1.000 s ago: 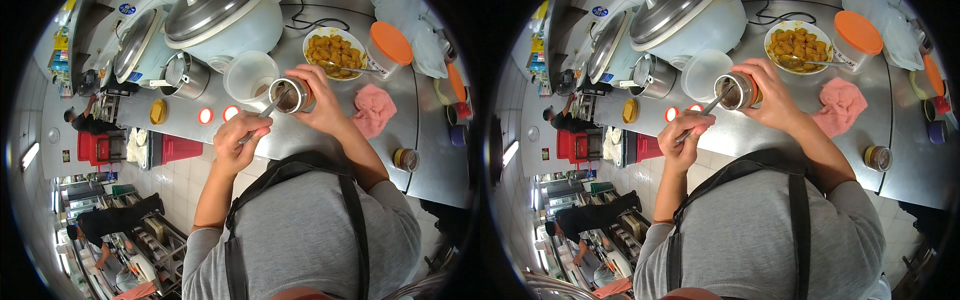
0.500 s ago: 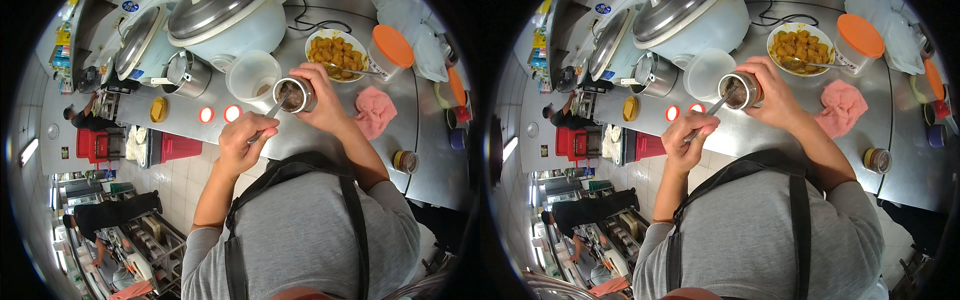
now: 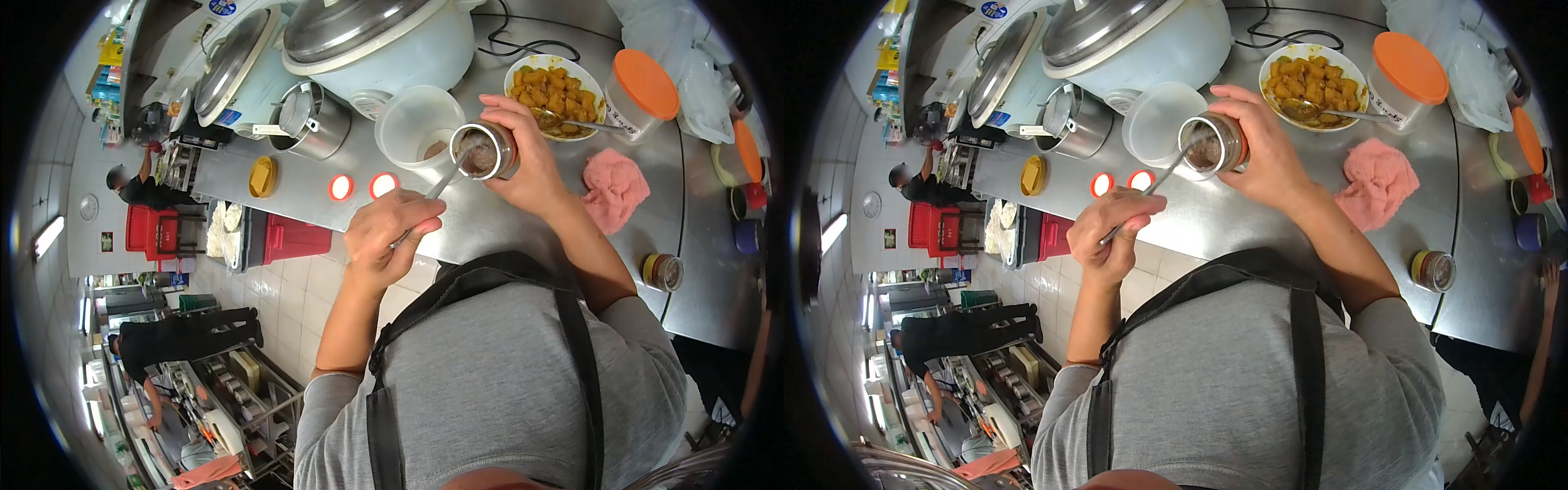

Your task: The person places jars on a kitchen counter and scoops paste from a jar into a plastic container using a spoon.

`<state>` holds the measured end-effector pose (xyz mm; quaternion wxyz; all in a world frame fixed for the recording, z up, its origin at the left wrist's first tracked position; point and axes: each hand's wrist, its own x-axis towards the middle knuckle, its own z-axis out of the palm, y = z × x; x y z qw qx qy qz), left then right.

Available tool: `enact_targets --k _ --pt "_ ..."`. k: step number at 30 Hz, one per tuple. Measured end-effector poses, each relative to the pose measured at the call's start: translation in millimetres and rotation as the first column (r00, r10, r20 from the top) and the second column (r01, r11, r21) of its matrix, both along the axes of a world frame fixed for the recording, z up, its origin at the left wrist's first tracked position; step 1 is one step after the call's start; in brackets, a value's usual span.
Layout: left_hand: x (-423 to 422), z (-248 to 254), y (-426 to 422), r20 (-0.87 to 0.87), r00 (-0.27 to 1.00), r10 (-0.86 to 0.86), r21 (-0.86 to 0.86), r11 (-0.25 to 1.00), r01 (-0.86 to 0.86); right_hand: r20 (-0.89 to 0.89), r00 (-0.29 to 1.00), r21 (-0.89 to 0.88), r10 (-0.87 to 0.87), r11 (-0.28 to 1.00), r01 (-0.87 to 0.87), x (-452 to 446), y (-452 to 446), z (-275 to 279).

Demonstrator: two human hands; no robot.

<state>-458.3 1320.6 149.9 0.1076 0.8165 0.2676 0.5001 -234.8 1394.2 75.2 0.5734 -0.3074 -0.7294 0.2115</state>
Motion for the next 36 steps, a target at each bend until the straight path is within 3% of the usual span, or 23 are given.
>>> enact_targets --k 4,6,7,9,11,13,15,17,23,27,29,31,33,35,36 --pt "1.7 -3.9 6.4 -0.104 0.993 0.048 0.066 0.997 -0.042 0.018 1.0 0.048 -0.01 0.999 0.009 -3.5 4.3 3.4" --pt "-1.7 -19.0 7.8 0.007 0.99 0.139 -0.111 0.984 -0.137 0.029 0.999 0.061 0.015 0.998 -0.017 -3.9 12.3 5.4" --pt "-1.2 -22.5 9.0 0.008 0.991 0.137 -0.107 0.985 -0.135 0.041 0.999 0.069 0.035 0.997 -0.038 -3.6 17.2 5.9" --pt "0.7 -26.2 12.0 0.463 0.858 0.222 -0.484 0.874 0.036 0.096 0.995 0.084 0.041 0.995 -0.05 -3.9 29.8 5.3" --pt "-3.2 -30.8 21.2 0.499 0.831 0.245 -0.522 0.851 0.062 0.15 0.987 0.11 0.05 0.992 -0.066 -5.9 42.8 8.1" --pt "-6.6 -33.1 30.0 0.721 0.608 0.333 -0.591 0.753 0.288 0.209 0.975 0.068 0.078 0.993 -0.094 -7.2 54.8 13.0" --pt "-9.3 -33.2 36.6 0.725 0.556 0.407 -0.623 0.732 0.276 0.224 0.971 0.071 0.081 0.992 -0.1 -9.3 66.0 15.2" --pt "-16.5 -38.7 44.2 0.762 0.421 0.491 -0.633 0.701 0.328 0.239 0.967 0.075 0.09 0.991 -0.111 -11.9 75.5 18.3" --pt "-46.0 -48.3 57.9 0.783 0.326 0.529 -0.62 0.703 0.349 0.382 0.923 0.031 0.048 0.997 -0.065 -8.5 95.1 29.4" --pt "-64.5 -47.9 56.1 0.784 0.367 0.501 -0.605 0.749 0.271 0.42 0.907 -0.071 0.038 0.997 -0.009 1.1 97.9 30.6" --pt "-63.3 -47.2 55.1 0.773 0.403 0.489 -0.599 0.772 0.212 0.304 0.953 -0.112 -0.013 0.992 0.05 3.6 95.7 25.4" --pt "-54.3 -45.5 53.6 0.59 0.591 0.551 -0.656 0.753 -0.047 0.241 0.97 -0.122 -0.009 0.992 0.04 5.3 96.0 16.6" --pt "-51.0 -58.7 56.9 0.568 0.661 0.49 -0.619 0.784 -0.048 0.01 0.997 -0.23 -0.071 0.971 0.071 4.8 92.0 3.8" --pt "-42.0 -63.4 55.7 0.25 0.868 0.429 -0.604 0.77 -0.207 -0.049 0.996 -0.329 -0.081 0.942 0.06 6.2 81.3 1.3" --pt "-38.1 -65.3 55.4 0.156 0.897 0.414 -0.571 0.779 -0.26 -0.244 0.967 -0.404 -0.076 0.914 -0.03 6.3 78.9 -2.9"
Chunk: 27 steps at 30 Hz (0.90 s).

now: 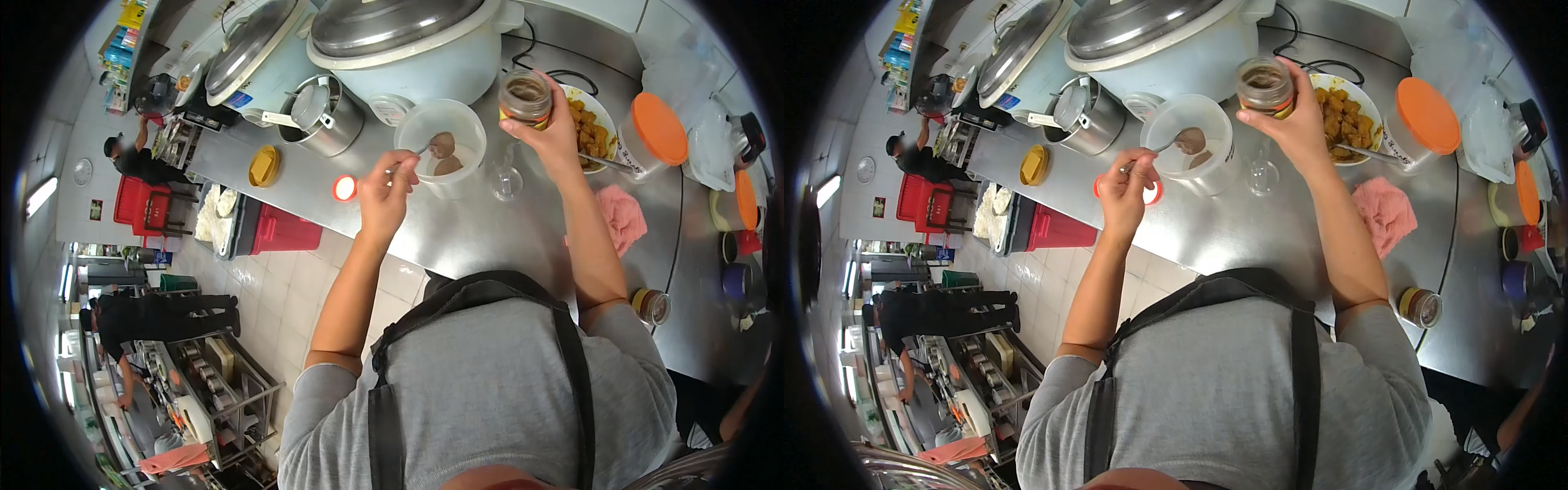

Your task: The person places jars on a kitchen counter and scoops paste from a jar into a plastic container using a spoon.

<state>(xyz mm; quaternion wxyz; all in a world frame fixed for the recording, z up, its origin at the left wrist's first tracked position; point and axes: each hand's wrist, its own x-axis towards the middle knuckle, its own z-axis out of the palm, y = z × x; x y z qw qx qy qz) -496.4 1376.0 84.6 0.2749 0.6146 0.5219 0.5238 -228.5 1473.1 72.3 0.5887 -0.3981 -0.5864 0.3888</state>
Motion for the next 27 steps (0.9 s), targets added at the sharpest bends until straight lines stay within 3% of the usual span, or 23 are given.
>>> enact_targets --k 1,3,5,7,8,10,11,14,15,18,21,22,27 --pt "1.8 -1.4 -1.8 0.003 1.0 -0.002 -0.006 1.0 0.002 -0.203 0.979 -0.073 0.006 0.997 -0.021 0.5 -1.6 -4.3" --pt "5.1 -3.4 -4.4 -0.242 0.97 0.003 0.101 0.995 0.022 -0.264 0.964 -0.164 0.011 0.985 -0.056 7.3 -3.4 -18.5" --pt "4.7 -10.8 -5.4 -0.265 0.964 0.014 0.149 0.988 0.026 -0.491 0.871 -0.23 -0.015 0.967 -0.113 11.6 -4.2 -28.6" --pt "0.6 -13.0 -8.1 0.034 0.998 0.055 0.03 0.998 -0.056 -0.521 0.853 -0.226 0.005 0.963 -0.143 14.7 -7.6 -25.4" --pt "-1.5 -12.9 -8.2 0.033 0.998 0.056 0.03 0.998 -0.057 -0.551 0.834 -0.221 0.025 0.96 -0.175 15.7 -8.9 -24.2" --pt "-3.5 -10.9 -7.6 0.361 0.916 0.175 -0.022 0.984 -0.179 -0.504 0.861 -0.186 0.069 0.965 -0.186 16.1 -4.3 -25.8" --pt "-2.9 -11.7 -9.6 0.361 0.916 0.174 -0.021 0.984 -0.179 -0.453 0.884 -0.151 0.111 0.968 -0.199 16.3 -2.3 -25.8" --pt "-2.1 -26.0 -23.5 0.143 0.987 0.072 0.15 0.984 -0.094 -0.317 0.939 -0.165 0.13 0.968 -0.19 7.1 -10.3 -12.8" --pt "-6.0 -40.7 -25.8 -0.006 0.998 0.067 0.199 0.978 -0.065 -0.318 0.939 -0.167 0.133 0.967 -0.193 4.1 -12.0 -14.1" --pt "-0.2 -53.1 -33.3 -0.211 0.975 0.076 0.336 0.942 -0.001 -0.265 0.951 -0.095 0.159 0.977 -0.19 -6.2 -14.1 -18.1" --pt "1.7 -56.2 -37.5 -0.29 0.955 0.059 0.429 0.9 0.074 -0.269 0.936 -0.093 0.226 0.961 -0.259 -11.2 -22.2 -12.0" --pt "6.3 -56.2 -39.6 -0.216 0.973 0.075 0.406 0.914 0.02 -0.266 0.936 -0.095 0.23 0.96 -0.263 -11.5 -24.0 -11.3" --pt "4.6 -56.4 -44.7 -0.248 0.963 0.103 0.432 0.902 0.015 -0.237 0.923 -0.018 0.303 0.949 -0.316 -14.5 -26.2 -11.9"
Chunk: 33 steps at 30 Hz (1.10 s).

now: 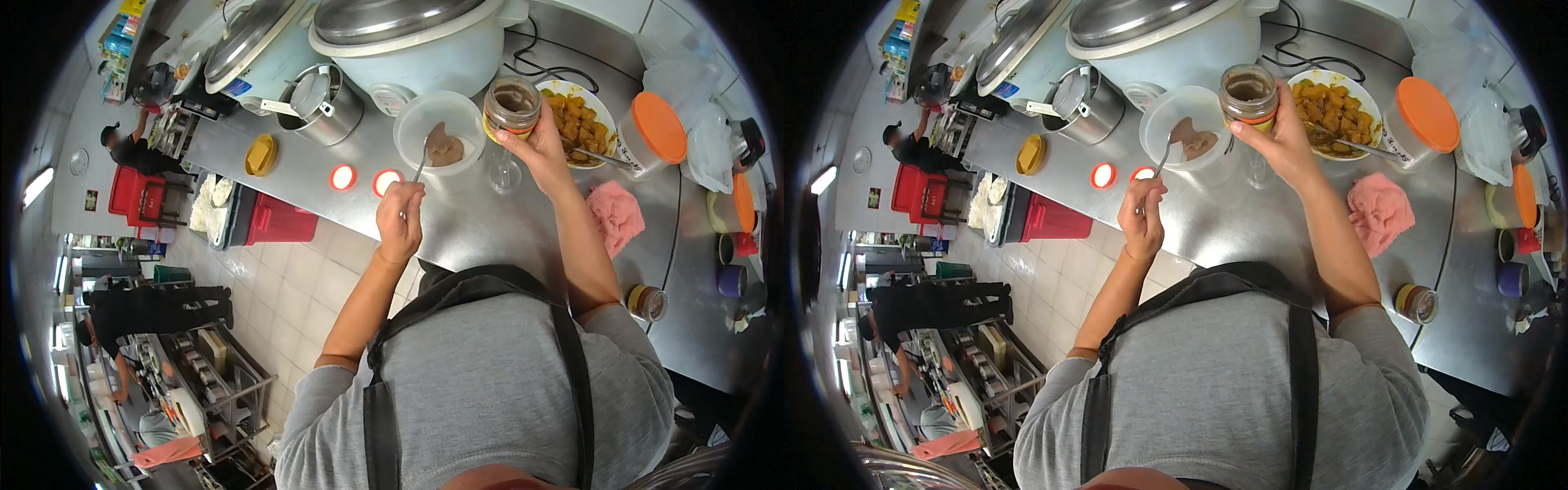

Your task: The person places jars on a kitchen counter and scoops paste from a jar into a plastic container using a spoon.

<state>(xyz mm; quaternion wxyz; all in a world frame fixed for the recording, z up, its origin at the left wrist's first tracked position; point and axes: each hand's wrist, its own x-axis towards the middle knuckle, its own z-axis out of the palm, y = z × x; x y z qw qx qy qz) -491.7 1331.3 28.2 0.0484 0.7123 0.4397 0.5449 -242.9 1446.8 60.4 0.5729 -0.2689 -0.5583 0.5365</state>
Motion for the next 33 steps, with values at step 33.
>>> enact_targets --k 33 --pt "25.8 143.0 18.7 -0.335 0.856 -0.393 -0.033 0.913 0.406 0.275 0.892 0.408 -0.358 0.884 0.229 0.9 -13.0 20.6"
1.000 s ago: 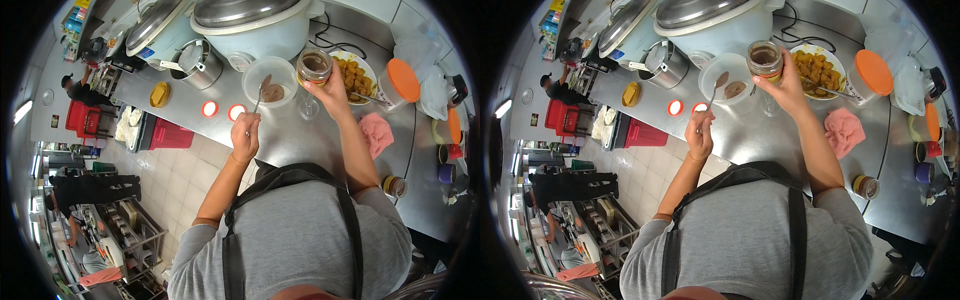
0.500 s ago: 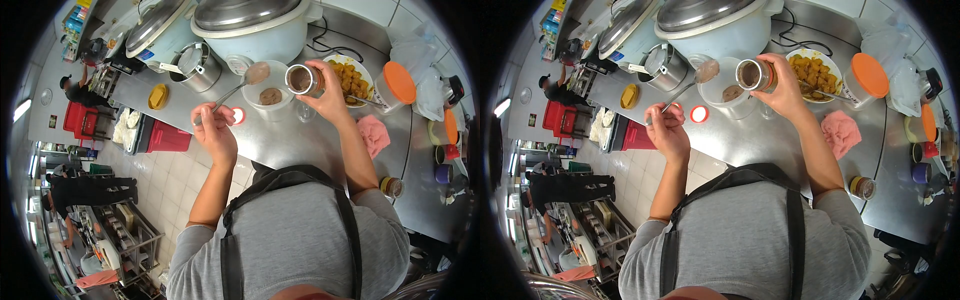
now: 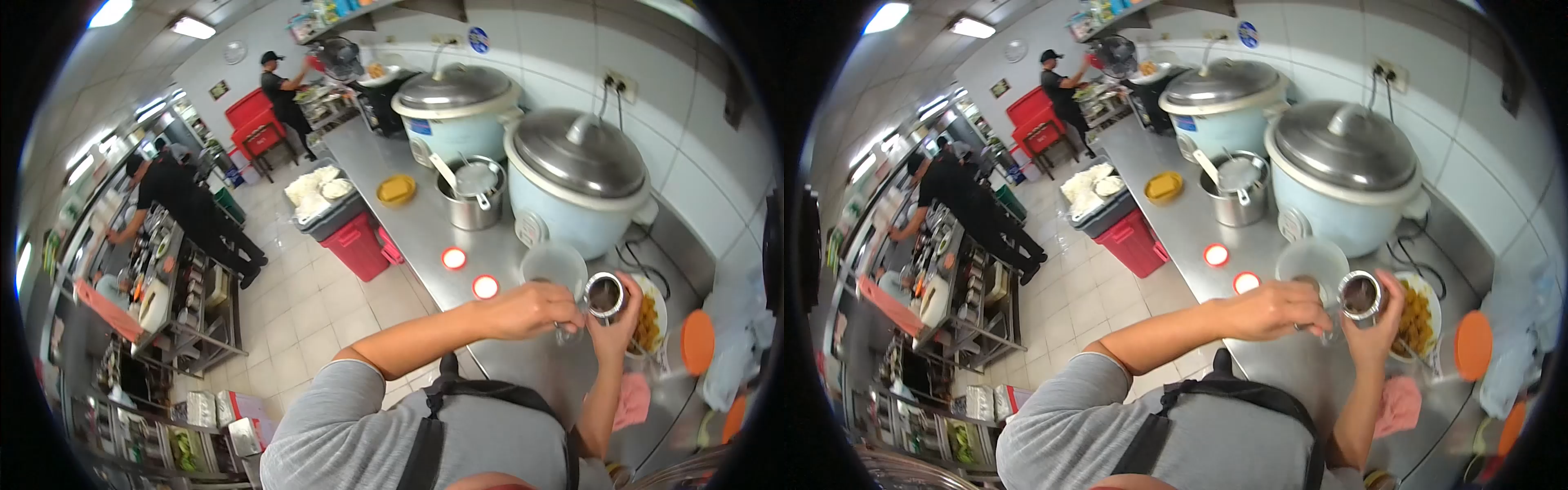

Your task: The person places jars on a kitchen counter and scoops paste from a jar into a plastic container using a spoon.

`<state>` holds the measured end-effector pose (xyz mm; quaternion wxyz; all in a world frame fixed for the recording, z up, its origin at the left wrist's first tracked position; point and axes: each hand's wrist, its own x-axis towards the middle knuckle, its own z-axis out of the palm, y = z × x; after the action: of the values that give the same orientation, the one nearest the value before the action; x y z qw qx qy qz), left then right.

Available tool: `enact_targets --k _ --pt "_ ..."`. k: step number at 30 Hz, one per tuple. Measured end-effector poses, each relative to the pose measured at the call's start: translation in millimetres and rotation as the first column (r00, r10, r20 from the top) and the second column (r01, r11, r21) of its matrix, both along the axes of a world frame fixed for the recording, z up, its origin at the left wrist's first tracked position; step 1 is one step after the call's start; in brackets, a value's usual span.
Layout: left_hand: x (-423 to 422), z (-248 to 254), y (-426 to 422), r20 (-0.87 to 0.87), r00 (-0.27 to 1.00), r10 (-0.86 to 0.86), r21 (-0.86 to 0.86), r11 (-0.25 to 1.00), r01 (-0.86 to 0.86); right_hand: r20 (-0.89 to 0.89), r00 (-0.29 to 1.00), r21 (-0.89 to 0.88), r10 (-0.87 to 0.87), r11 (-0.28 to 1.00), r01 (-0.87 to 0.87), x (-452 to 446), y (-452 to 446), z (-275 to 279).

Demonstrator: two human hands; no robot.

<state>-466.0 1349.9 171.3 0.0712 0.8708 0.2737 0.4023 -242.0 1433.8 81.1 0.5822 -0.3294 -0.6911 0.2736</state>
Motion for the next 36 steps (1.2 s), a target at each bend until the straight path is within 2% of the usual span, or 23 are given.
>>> enact_targets --k 1,2,4,5,7,10,14,17,19,20,23,25,26,28,29,31,32,34,36 --pt "2.4 4.3 -0.8 0.067 0.996 -0.058 -0.084 0.994 0.063 0.064 0.997 -0.011 -0.042 0.999 0.043 2.9 0.1 2.7" --pt "3.3 7.2 -0.5 0.054 0.998 -0.039 -0.066 0.997 0.042 0.005 1.0 -0.021 -0.018 1.0 0.018 2.6 3.6 -1.5" --pt "5.1 9.2 -0.2 0.265 0.964 -0.012 -0.215 0.974 0.071 -0.057 0.998 -0.026 0.018 0.999 -0.019 -3.4 4.5 -3.5" --pt "6.2 10.0 -0.4 0.26 0.966 -0.004 -0.208 0.976 0.06 -0.059 0.998 -0.015 0.026 1.0 -0.027 -5.2 3.3 -2.4" --pt "9.0 8.8 -0.8 0.356 0.934 -0.011 -0.306 0.943 0.128 -0.06 0.998 0.0 0.033 0.999 -0.033 -7.6 -2.7 3.0" --pt "4.1 4.2 -2.8 0.321 0.946 -0.053 -0.392 0.901 0.184 0.004 0.999 0.093 0.05 0.994 -0.05 -8.6 -9.1 6.9" --pt "-5.3 3.7 -6.2 0.299 0.949 -0.104 -0.361 0.908 0.213 -0.068 0.996 0.024 0.059 0.998 -0.057 -7.7 -12.9 8.0" --pt "-4.5 3.9 -9.5 0.363 0.928 -0.085 -0.373 0.899 0.228 0.011 0.998 0.047 0.055 0.997 -0.055 -3.7 -17.4 11.7" --pt "-6.9 6.8 -10.1 0.253 0.955 -0.154 -0.329 0.915 0.235 0.045 0.995 0.038 0.092 0.995 -0.094 -1.9 -18.8 14.6" --pt "-8.6 10.4 -11.6 0.252 0.955 -0.159 -0.321 0.917 0.238 0.028 0.995 0.02 0.095 0.995 -0.096 -1.5 -19.5 17.0" --pt "-9.3 17.2 -15.5 0.286 0.944 -0.162 -0.239 0.943 0.234 -0.019 0.997 -0.003 0.079 0.997 -0.079 -2.5 -22.3 20.1" --pt "-4.8 14.3 -15.0 0.257 0.952 -0.169 -0.107 0.974 0.202 0.007 0.996 0.009 0.092 0.996 -0.092 -3.1 -26.3 24.3" --pt "-3.3 13.0 -15.1 0.259 0.951 -0.171 -0.105 0.973 0.204 0.031 0.994 0.018 0.103 0.994 -0.103 -2.6 -28.5 27.3" --pt "-1.6 8.2 -15.2 0.148 0.983 -0.111 -0.024 0.993 0.116 0.09 0.993 0.045 0.079 0.996 -0.083 -1.4 -33.9 33.0" --pt "-1.7 4.6 -15.6 0.147 0.982 -0.115 -0.023 0.993 0.12 0.145 0.988 0.071 0.055 0.995 -0.066 -1.4 -36.2 34.7" --pt "-2.5 -2.9 -17.6 0.148 0.989 -0.012 0.017 1.0 0.01 0.133 0.99 0.088 0.045 0.994 -0.057 -1.8 -39.3 35.3" --pt "-2.7 -5.6 -20.1 0.148 0.989 -0.014 0.017 1.0 0.011 0.12 0.992 0.058 0.038 0.997 -0.045 -1.2 -41.7 35.9" --pt "-4.1 -8.1 -24.9 0.203 0.976 0.08 -0.075 0.995 -0.066 0.105 0.994 0.028 0.03 0.999 -0.033 0.1 -43.5 37.6" --pt "-2.0 -6.6 -23.6 0.22 0.974 0.055 -0.013 0.998 -0.054 0.163 0.985 0.088 -0.053 0.995 0.039 1.3 -43.8 38.9"
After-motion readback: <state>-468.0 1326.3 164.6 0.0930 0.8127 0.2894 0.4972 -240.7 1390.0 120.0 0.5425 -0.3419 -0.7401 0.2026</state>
